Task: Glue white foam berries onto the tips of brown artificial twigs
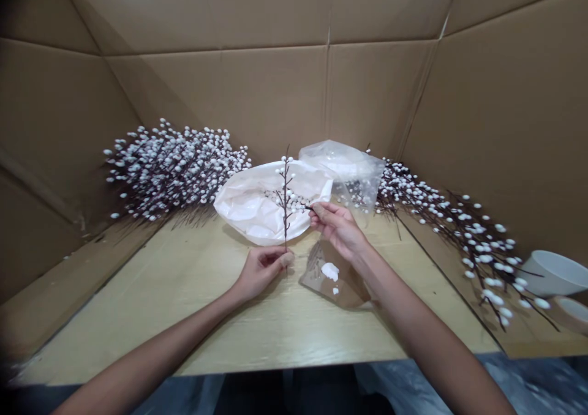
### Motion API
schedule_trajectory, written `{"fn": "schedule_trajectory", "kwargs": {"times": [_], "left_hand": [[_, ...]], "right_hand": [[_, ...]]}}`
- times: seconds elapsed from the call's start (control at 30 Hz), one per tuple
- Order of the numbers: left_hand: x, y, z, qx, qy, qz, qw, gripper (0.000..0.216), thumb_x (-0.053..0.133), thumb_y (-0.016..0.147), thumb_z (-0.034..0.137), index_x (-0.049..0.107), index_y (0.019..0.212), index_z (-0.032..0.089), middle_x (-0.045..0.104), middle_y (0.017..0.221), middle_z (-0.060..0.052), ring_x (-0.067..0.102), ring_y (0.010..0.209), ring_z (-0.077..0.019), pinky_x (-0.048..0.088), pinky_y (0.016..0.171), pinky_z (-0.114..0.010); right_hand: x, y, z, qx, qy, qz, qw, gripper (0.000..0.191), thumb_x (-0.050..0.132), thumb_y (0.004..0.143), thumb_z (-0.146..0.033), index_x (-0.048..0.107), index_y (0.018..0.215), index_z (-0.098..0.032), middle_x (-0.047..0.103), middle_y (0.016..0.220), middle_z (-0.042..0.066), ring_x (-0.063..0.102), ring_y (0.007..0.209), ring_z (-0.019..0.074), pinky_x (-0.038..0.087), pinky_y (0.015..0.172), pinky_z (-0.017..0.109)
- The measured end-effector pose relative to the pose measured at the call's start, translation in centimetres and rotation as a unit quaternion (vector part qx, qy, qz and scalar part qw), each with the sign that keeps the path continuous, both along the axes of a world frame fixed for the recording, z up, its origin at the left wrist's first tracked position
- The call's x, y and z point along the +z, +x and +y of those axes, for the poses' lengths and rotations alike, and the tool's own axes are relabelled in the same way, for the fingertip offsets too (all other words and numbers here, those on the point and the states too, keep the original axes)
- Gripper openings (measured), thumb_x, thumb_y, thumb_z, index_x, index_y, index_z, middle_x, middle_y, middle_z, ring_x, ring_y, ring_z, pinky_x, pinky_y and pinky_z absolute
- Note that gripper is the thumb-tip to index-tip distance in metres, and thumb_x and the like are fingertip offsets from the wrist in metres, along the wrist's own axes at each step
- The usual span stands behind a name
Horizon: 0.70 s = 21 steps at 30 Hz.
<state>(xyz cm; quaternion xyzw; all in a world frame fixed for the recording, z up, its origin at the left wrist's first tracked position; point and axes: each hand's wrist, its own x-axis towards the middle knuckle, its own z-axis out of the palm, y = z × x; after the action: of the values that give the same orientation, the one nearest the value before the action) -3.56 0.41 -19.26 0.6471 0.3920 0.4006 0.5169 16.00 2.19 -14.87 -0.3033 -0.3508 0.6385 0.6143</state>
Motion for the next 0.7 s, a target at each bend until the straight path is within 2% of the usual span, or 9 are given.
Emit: {"fn": "schedule_trajectory", "kwargs": {"times": [0.1, 0.3, 0.53, 0.7], "left_hand": [[0.21, 0.02, -0.08, 0.008, -0.003, 0.0, 1.0, 0.039, 0.07, 0.07, 0.046, 0.07, 0.076, 0.008, 0.062, 0.064, -0.003, 0.052, 0.056, -0.0108, 0.047, 0.054, -0.022], [0.36, 0.06, -0.19, 0.014, -0.006, -0.002, 1.0, 0.037, 0.07, 0.071, 0.044, 0.07, 0.075, 0.007, 0.061, 0.063, -0.002, 0.051, 0.055, -0.0098, 0.045, 0.054, -0.021], [0.3, 0.12, -0.23, 0.014, -0.015, -0.01, 1.0, 0.038, 0.07, 0.07, 0.046, 0.07, 0.074, 0.008, 0.061, 0.062, -0.002, 0.05, 0.055, -0.0099, 0.045, 0.054, -0.021], [0.34, 0.1, -0.21, 0.002, -0.01, -0.011, 1.0, 0.034, 0.069, 0.071, 0.041, 0.07, 0.074, 0.007, 0.061, 0.063, -0.002, 0.051, 0.056, -0.0098, 0.045, 0.054, -0.021]], "right_hand": [[0.07, -0.05, 0.0, -0.008, 0.003, 0.008, 1.0, 0.026, 0.087, 0.051, -0.025, 0.071, 0.069, -0.016, 0.064, 0.066, 0.0, 0.056, 0.06, 0.0073, 0.051, 0.059, 0.017], [0.27, -0.22, -0.08, -0.046, 0.006, 0.012, 0.999, 0.033, 0.091, 0.043, -0.028, 0.071, 0.066, -0.015, 0.065, 0.062, 0.0, 0.058, 0.059, 0.0067, 0.049, 0.058, 0.016], [-0.08, -0.45, -0.43, -0.067, 0.047, -0.082, 0.993, 0.034, 0.088, 0.052, -0.034, 0.075, 0.077, -0.016, 0.07, 0.069, 0.002, 0.06, 0.061, 0.0081, 0.05, 0.064, 0.02], [-0.43, -0.94, -0.65, -0.089, 0.066, -0.164, 0.98, 0.032, 0.085, 0.055, -0.038, 0.073, 0.074, -0.015, 0.07, 0.069, 0.003, 0.061, 0.061, 0.0109, 0.05, 0.064, 0.024]]}}
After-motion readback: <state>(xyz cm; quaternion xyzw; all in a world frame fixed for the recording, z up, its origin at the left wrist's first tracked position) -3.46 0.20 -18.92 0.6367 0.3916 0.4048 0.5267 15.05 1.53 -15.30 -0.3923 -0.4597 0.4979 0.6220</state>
